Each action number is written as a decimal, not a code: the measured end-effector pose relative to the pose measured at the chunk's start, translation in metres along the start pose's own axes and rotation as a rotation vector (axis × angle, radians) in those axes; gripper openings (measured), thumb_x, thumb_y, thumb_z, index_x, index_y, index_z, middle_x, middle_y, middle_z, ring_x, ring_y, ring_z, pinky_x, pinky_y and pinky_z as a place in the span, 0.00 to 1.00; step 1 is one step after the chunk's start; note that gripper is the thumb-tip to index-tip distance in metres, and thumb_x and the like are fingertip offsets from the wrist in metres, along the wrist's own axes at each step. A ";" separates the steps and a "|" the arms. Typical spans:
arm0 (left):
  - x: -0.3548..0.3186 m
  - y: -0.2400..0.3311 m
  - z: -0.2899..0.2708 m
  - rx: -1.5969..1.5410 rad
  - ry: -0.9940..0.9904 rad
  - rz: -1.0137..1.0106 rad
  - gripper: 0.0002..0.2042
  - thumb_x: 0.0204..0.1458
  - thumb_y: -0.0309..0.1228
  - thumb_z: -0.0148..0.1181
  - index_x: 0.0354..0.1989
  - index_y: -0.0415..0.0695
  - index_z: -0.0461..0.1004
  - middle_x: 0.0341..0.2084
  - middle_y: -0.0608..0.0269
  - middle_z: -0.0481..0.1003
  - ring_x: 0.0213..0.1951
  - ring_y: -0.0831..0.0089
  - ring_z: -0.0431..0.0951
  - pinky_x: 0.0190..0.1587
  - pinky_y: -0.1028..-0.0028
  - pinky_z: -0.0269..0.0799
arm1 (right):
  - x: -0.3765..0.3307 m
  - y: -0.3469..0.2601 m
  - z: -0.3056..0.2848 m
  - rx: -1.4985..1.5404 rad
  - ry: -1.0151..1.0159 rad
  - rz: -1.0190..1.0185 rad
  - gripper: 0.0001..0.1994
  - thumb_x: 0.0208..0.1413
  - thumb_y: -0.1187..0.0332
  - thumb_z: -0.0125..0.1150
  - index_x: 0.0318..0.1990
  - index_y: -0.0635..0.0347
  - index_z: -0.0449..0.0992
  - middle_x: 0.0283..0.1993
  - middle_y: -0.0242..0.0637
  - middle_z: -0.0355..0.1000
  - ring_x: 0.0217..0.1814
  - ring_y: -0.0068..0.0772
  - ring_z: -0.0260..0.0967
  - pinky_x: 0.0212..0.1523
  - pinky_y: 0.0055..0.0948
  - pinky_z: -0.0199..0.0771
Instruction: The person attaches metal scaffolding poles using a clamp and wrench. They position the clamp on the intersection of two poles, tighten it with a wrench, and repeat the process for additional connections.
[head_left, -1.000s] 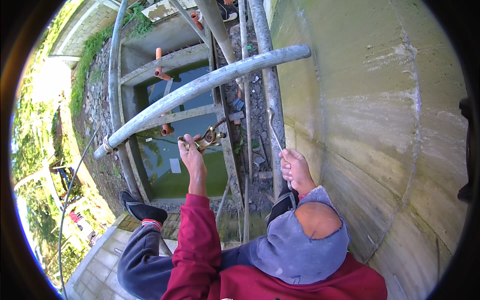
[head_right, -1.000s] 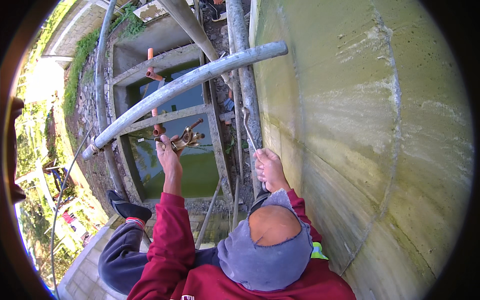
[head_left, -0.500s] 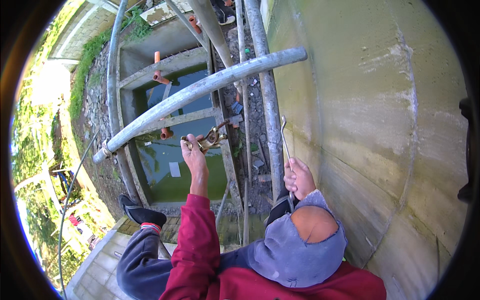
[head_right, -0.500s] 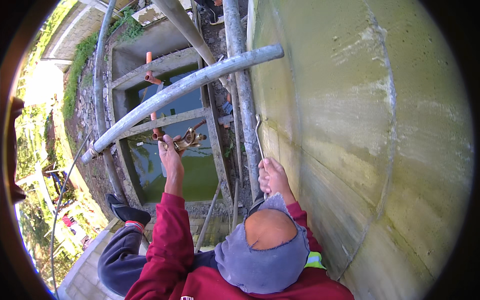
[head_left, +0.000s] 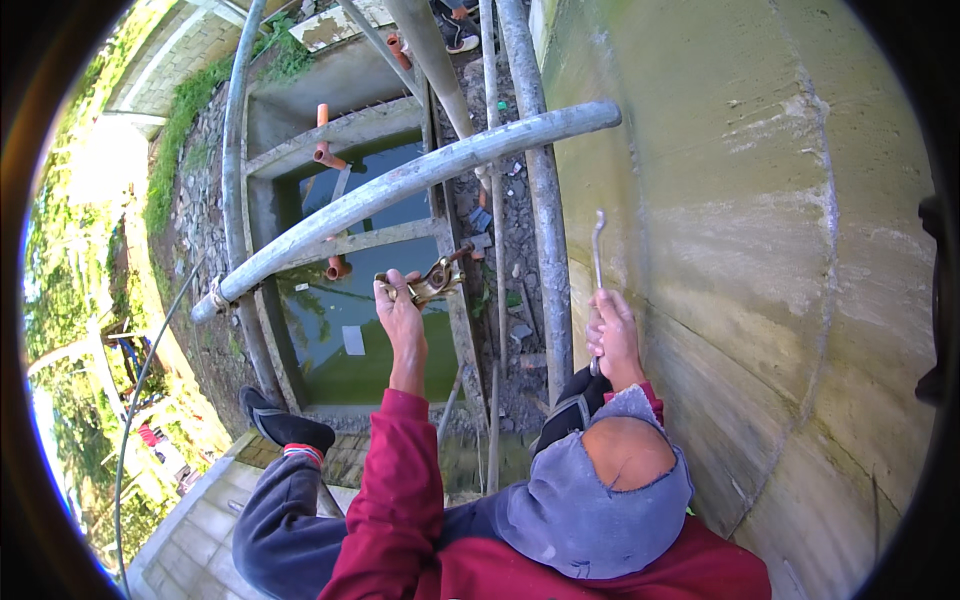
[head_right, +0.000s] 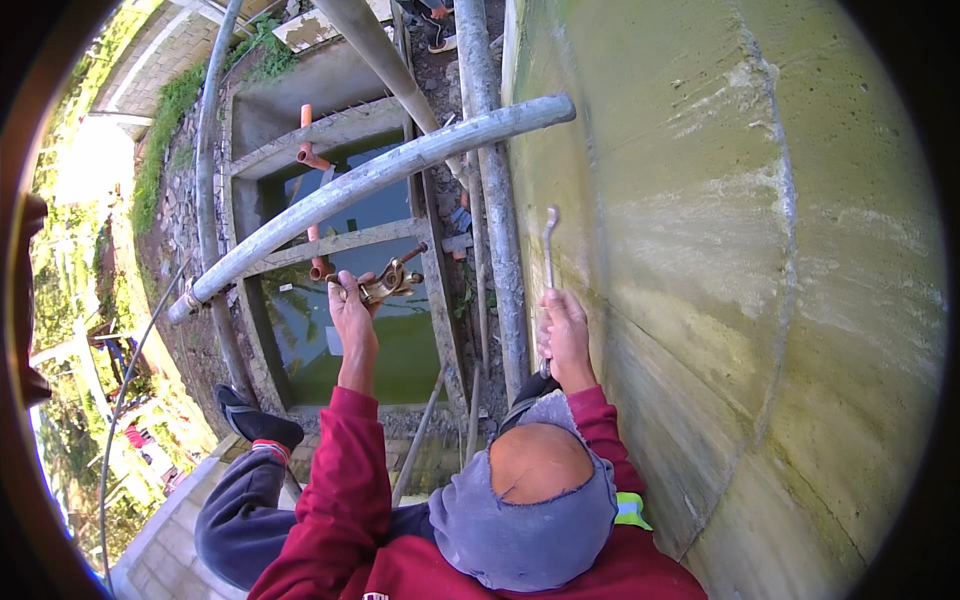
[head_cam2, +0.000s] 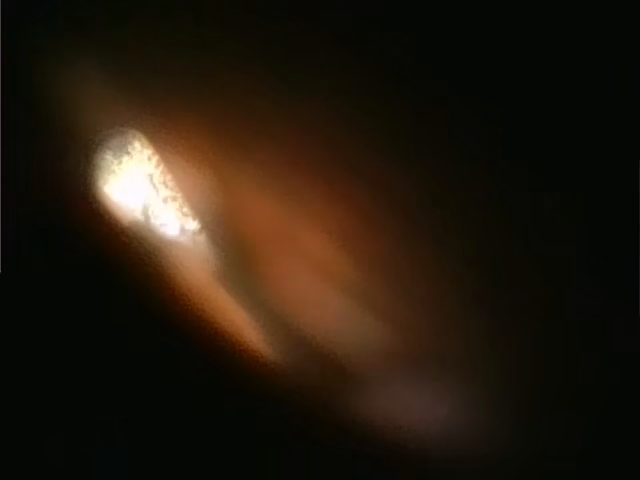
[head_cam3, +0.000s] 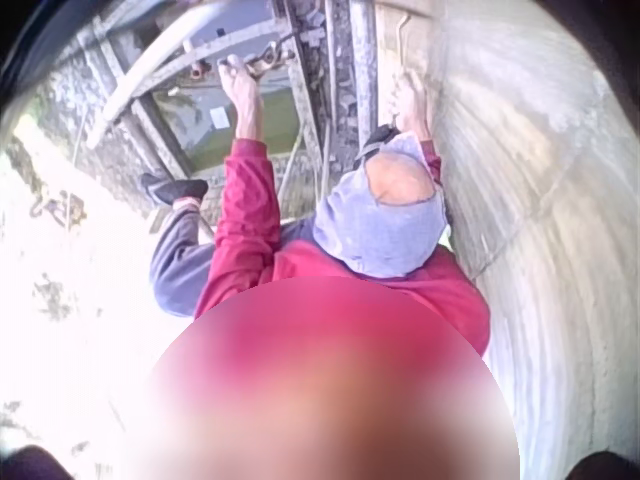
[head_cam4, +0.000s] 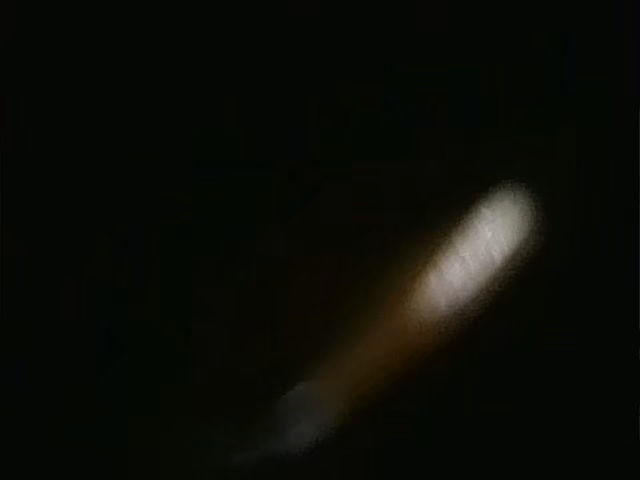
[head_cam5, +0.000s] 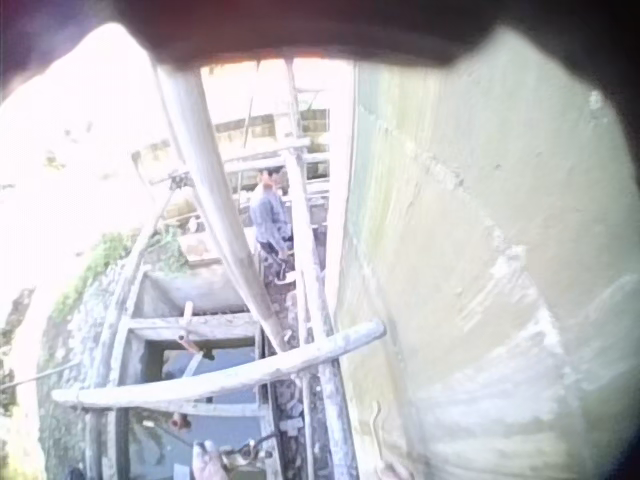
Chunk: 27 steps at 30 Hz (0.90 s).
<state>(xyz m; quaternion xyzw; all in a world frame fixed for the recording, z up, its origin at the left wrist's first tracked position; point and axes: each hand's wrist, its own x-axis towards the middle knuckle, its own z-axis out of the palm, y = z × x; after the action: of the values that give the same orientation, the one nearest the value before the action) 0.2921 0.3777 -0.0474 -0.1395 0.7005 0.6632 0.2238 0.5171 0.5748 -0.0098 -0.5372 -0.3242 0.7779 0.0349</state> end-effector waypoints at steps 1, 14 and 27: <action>0.000 -0.001 -0.003 0.005 -0.001 -0.002 0.16 0.68 0.48 0.49 0.43 0.46 0.65 0.40 0.60 0.79 0.37 0.76 0.78 0.38 0.73 0.79 | -0.007 -0.010 -0.001 -0.068 -0.130 0.036 0.12 0.70 0.57 0.53 0.38 0.54 0.70 0.18 0.19 0.53 0.12 0.10 0.45 0.11 0.17 0.43; -0.012 0.023 0.072 -0.477 -0.295 -0.140 0.14 0.70 0.47 0.44 0.44 0.49 0.62 0.47 0.49 0.78 0.46 0.60 0.82 0.49 0.60 0.82 | 0.074 0.011 -0.025 -0.374 0.268 -0.284 0.04 0.57 0.74 0.63 0.38 0.59 0.74 0.25 0.22 0.63 0.24 0.13 0.57 0.25 0.20 0.57; -0.030 0.044 0.117 -0.163 -0.367 0.019 0.13 0.70 0.46 0.45 0.46 0.50 0.63 0.46 0.57 0.79 0.43 0.71 0.81 0.48 0.66 0.80 | 0.093 -0.030 0.041 -0.388 -0.086 -0.824 0.12 0.53 0.75 0.70 0.44 0.60 0.77 0.43 0.25 0.75 0.38 0.14 0.69 0.38 0.15 0.65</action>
<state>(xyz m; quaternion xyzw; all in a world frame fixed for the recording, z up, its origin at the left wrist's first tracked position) 0.3112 0.4946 0.0027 -0.0272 0.5933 0.7340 0.3293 0.4345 0.6166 -0.0607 -0.3272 -0.6518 0.6456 0.2265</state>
